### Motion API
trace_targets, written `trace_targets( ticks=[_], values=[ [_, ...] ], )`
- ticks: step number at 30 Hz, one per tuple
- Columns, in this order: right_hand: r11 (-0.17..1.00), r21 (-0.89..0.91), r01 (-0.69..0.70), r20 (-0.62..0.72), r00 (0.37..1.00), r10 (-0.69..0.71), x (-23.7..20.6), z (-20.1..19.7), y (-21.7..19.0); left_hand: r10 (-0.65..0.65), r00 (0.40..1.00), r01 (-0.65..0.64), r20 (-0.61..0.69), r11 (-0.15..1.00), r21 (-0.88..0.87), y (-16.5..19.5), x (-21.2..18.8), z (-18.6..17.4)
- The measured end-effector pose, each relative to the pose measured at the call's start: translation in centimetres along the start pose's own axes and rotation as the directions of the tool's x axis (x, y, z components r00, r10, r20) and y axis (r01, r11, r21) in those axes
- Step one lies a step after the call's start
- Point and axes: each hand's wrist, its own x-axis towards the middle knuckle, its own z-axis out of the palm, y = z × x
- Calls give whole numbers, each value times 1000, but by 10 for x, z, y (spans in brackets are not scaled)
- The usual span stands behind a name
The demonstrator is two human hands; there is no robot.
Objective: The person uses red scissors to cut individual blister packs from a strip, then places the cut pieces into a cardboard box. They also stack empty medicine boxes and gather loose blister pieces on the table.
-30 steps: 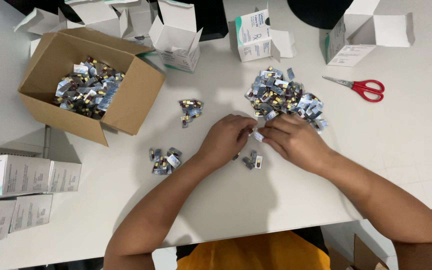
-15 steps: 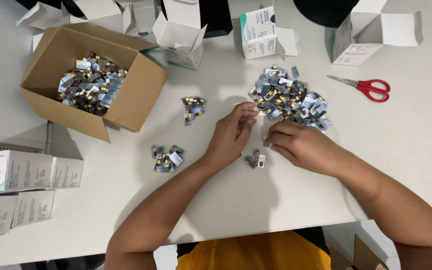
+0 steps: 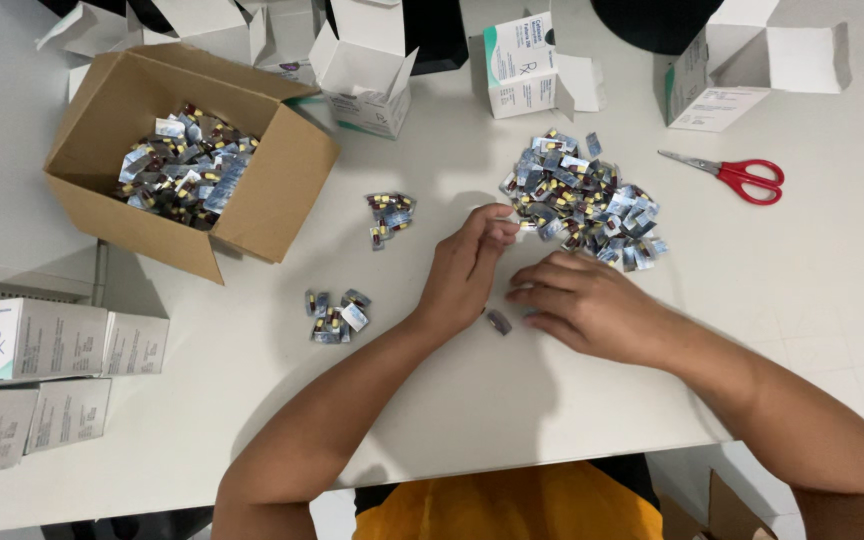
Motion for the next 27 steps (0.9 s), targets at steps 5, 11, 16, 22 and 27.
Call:
trace_targets(
  ticks=[5,11,16,22,27],
  values=[
    [991,-6,131,-13,991,-131,6,18,-11,-66,998,63,-19,990,-124,-5,2,-1],
    [988,154,-29,3,1000,29,-6,-9,0,-77,997,76,-11,992,-100,-2,1,0],
    [923,21,-384,29,923,384,-17,-30,16,-12,998,7,56,997,73,8,-6,2],
    [912,99,-398,233,900,368,-18,-8,19,78,977,-115,199,976,184,20,-20,15],
    [861,90,-500,-34,863,505,-29,-49,35,53,957,-119,284,968,220,24,-23,13]
  ],
)
